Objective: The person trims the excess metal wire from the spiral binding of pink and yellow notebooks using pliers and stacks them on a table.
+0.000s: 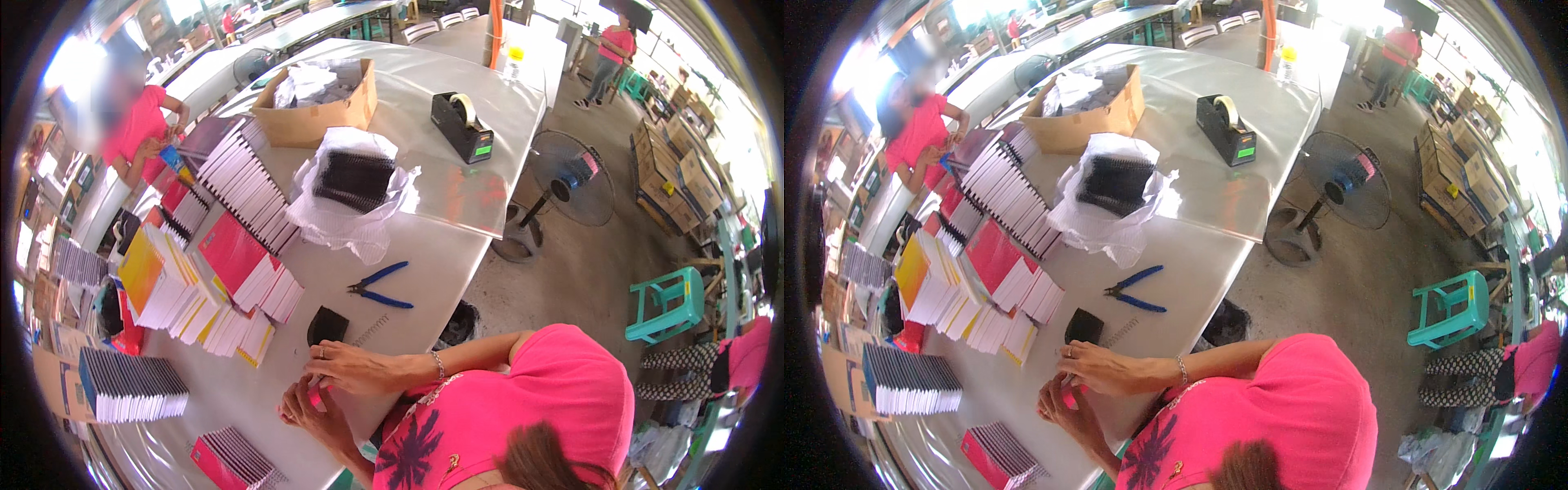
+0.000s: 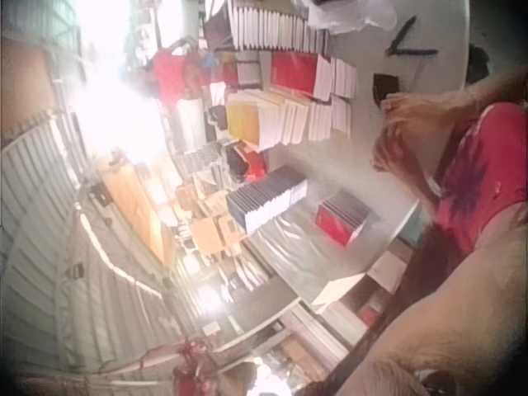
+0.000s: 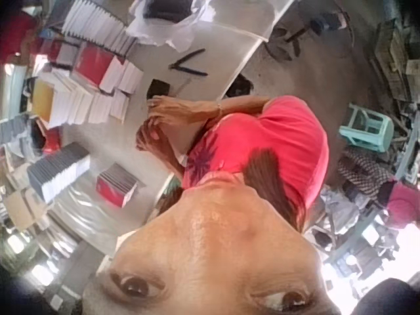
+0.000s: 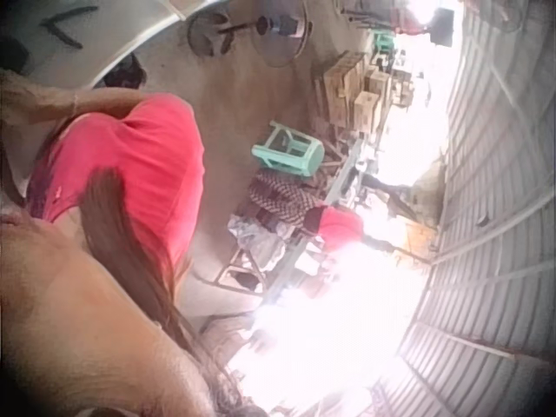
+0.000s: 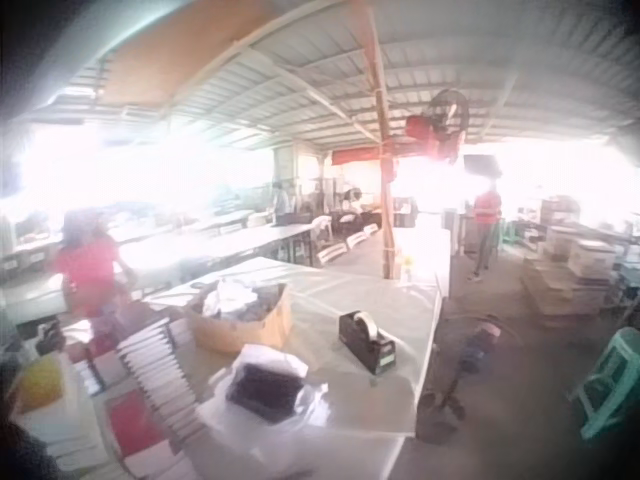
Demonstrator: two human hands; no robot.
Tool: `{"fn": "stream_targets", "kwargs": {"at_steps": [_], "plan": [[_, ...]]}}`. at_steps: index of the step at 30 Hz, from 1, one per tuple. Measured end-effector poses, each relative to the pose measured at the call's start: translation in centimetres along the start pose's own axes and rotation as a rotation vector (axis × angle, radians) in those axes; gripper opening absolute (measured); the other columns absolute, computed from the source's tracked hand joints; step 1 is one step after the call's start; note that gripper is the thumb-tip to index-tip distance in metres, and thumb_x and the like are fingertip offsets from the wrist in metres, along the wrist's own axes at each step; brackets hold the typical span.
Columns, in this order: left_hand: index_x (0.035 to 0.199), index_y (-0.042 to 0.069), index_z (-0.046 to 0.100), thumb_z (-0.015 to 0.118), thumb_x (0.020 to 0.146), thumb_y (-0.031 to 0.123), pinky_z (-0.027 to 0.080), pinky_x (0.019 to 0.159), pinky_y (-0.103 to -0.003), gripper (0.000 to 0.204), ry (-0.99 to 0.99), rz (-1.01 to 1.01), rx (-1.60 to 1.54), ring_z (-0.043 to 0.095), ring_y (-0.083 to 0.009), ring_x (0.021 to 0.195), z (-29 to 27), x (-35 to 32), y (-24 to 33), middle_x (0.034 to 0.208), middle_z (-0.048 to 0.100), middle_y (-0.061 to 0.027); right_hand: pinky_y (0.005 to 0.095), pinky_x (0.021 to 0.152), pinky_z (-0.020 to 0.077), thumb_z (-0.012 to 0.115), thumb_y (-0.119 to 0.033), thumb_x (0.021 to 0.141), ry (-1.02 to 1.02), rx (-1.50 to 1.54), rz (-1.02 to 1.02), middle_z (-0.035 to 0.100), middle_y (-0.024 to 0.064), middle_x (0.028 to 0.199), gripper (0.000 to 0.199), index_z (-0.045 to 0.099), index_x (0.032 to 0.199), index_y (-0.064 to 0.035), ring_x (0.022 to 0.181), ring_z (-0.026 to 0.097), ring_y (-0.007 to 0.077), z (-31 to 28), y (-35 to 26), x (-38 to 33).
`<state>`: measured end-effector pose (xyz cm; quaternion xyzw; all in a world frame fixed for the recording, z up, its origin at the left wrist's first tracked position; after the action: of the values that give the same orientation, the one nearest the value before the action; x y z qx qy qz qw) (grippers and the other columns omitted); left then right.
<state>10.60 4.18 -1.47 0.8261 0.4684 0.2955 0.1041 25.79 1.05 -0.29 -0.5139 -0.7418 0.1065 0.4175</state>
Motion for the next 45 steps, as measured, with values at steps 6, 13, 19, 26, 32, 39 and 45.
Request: {"fn": "stream_targets", "kwargs": {"at_steps": [6, 13, 19, 26, 32, 39, 45], "plan": [[0.107, 0.009, 0.063, 0.064, 0.086, 0.02, 0.029, 0.101, -0.045, 0.024, 0.033, 0.027, 0.002, 0.052, -0.0271, 0.107, 0.1, -0.3, -0.2, 0.106, 0.059, -0.008, 0.0362, 0.091, 0.0411, 0.063, -0.011, 0.085, -0.009, 0.001, -0.041, 0.056, 0.0095, 0.102, 0.021, 0.061, 0.103, 0.0002, 0.103, 0.049, 0.0258, 0.8, 0.5, -0.3], [0.105, 0.01, 0.063, 0.063, 0.087, 0.019, 0.028, 0.102, -0.044, 0.02, 0.019, 0.052, -0.035, 0.052, -0.025, 0.107, 0.0, -0.4, -0.4, 0.105, 0.059, -0.007, 0.0342, 0.09, 0.0434, 0.064, -0.012, 0.084, -0.045, -0.083, -0.07, 0.057, 0.0086, 0.103, 0.021, 0.064, 0.102, -0.001, 0.102, 0.051, 0.0246, 0.2, 0.3, -0.4], [0.105, 0.01, 0.063, 0.064, 0.086, 0.017, 0.028, 0.102, -0.044, 0.02, 0.017, 0.048, -0.028, 0.052, -0.025, 0.108, -0.2, -0.4, -0.4, 0.105, 0.06, -0.0064, 0.0339, 0.09, 0.0437, 0.063, -0.013, 0.084, -0.06, -0.003, 0.023, 0.057, 0.009, 0.101, 0.021, 0.064, 0.102, -0.0008, 0.102, 0.051, 0.0247, -0.2, -0.2, -0.5], [0.107, 0.011, 0.063, 0.066, 0.085, 0.02, 0.025, 0.106, -0.046, 0.024, 0.012, 0.039, -0.042, 0.051, -0.0249, 0.111, 0.1, -0.6, -0.8, 0.107, 0.059, -0.0055, 0.0339, 0.09, 0.0441, 0.061, -0.011, 0.084, -0.153, -0.12, -0.088, 0.059, 0.0078, 0.108, 0.023, 0.063, 0.105, -0.0008, 0.102, 0.052, 0.024, -1.0, -0.6, -0.1], [0.108, 0.013, 0.063, 0.067, 0.084, 0.023, 0.021, 0.109, -0.049, 0.026, -0.011, 0.008, -0.06, 0.048, -0.0252, 0.114, 0.5, -0.9, -1.3, 0.109, 0.057, -0.0042, 0.034, 0.09, 0.0443, 0.063, -0.014, 0.082, -0.061, -0.171, -0.183, 0.06, 0.0064, 0.105, 0.02, 0.067, 0.097, -0.0022, 0.099, 0.053, 0.0241, -0.4, 0.0, -0.1], [0.107, 0.012, 0.063, 0.068, 0.084, 0.022, 0.021, 0.108, -0.049, 0.026, -0.009, 0.015, -0.059, 0.048, -0.0255, 0.113, 0.4, -0.6, -1.0, 0.108, 0.057, -0.0048, 0.0357, 0.092, 0.0449, 0.062, -0.013, 0.084, -0.092, 0.055, -0.022, 0.059, 0.0112, 0.107, 0.019, 0.065, 0.098, -0.0009, 0.105, 0.053, 0.0278, -0.9, -0.2, -0.3], [0.108, 0.012, 0.063, 0.068, 0.083, 0.021, 0.022, 0.108, -0.049, 0.028, 0.0, 0.039, -0.058, 0.048, -0.0255, 0.113, 0.5, -0.7, -1.4, 0.108, 0.057, -0.0049, 0.038, 0.094, 0.0444, 0.06, -0.01, 0.086, -0.105, 0.141, 0.039, 0.059, 0.0144, 0.106, 0.018, 0.064, 0.099, 0.0009, 0.106, 0.052, 0.03, -1.0, -0.3, -0.3]]}}
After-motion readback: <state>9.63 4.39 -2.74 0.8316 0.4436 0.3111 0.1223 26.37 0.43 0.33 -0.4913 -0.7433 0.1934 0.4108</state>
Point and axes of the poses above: each hand's wrist, its own x-axis towards the middle knuckle, its own z-axis out of the palm, y = z × x, the point moved 1 cm from there along x, towards the middle knuckle
